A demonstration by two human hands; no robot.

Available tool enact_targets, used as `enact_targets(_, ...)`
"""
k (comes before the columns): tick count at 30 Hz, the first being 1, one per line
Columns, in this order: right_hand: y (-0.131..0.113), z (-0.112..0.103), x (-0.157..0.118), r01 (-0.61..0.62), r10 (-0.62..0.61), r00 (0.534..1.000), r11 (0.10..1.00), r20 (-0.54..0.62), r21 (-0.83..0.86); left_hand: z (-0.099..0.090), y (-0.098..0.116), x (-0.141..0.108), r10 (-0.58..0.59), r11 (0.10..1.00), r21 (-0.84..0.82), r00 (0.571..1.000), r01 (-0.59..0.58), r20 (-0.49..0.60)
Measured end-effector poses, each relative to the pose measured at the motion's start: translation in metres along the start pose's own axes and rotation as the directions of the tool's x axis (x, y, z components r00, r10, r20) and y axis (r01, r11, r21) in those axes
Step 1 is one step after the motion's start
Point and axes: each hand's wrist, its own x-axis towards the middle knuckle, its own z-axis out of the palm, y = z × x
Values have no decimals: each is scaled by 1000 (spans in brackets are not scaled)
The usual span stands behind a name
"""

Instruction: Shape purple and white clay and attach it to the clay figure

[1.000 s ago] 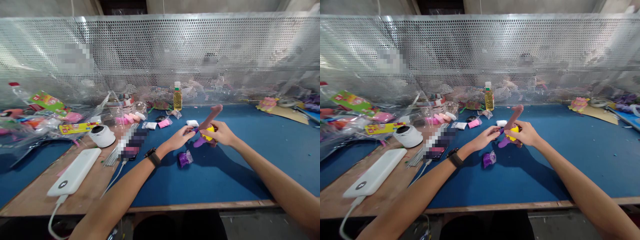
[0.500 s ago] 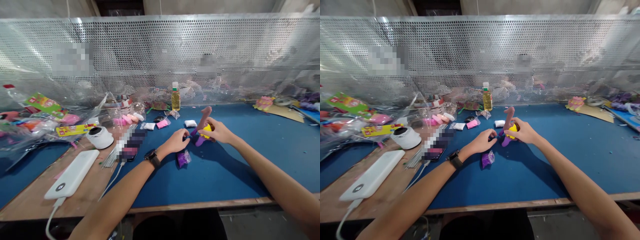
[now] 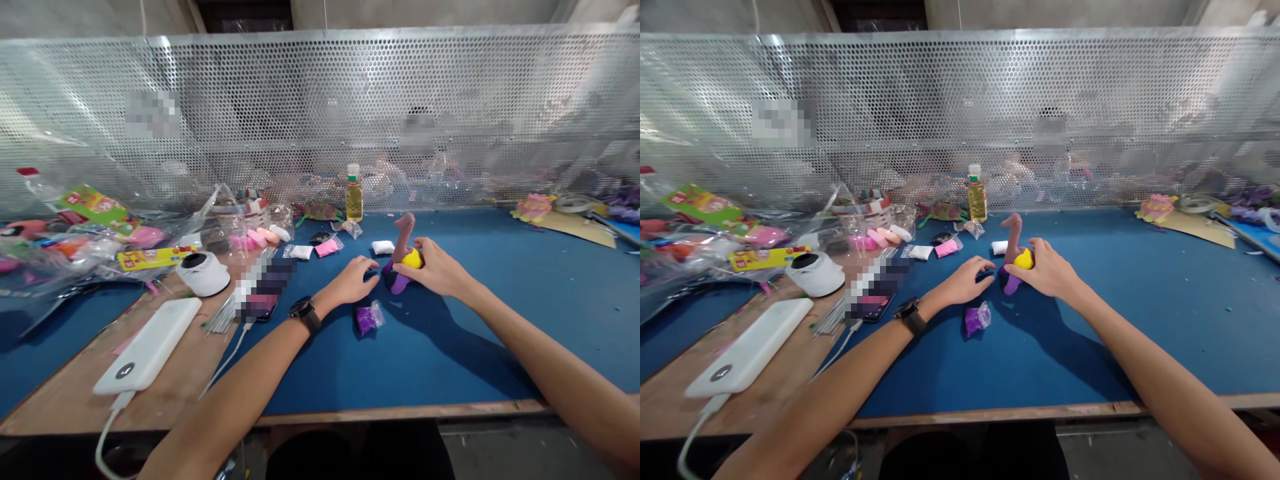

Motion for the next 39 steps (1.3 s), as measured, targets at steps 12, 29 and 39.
enact_targets(12, -16, -14, -5, -48, 7, 977, 981, -211, -190, -62, 36, -7, -189, 981, 68, 796, 184, 574)
enact_targets(29, -21, -7, 12, 236, -109, 966, 735, -233, 636, -71, 42, 0, -87, 993, 99, 981, 71, 173)
enact_targets(39, -21, -10, 28, 276, -55, 943, 679, -328, 680, -56, 81, 56, 325, 928, -91, 903, -362, -280)
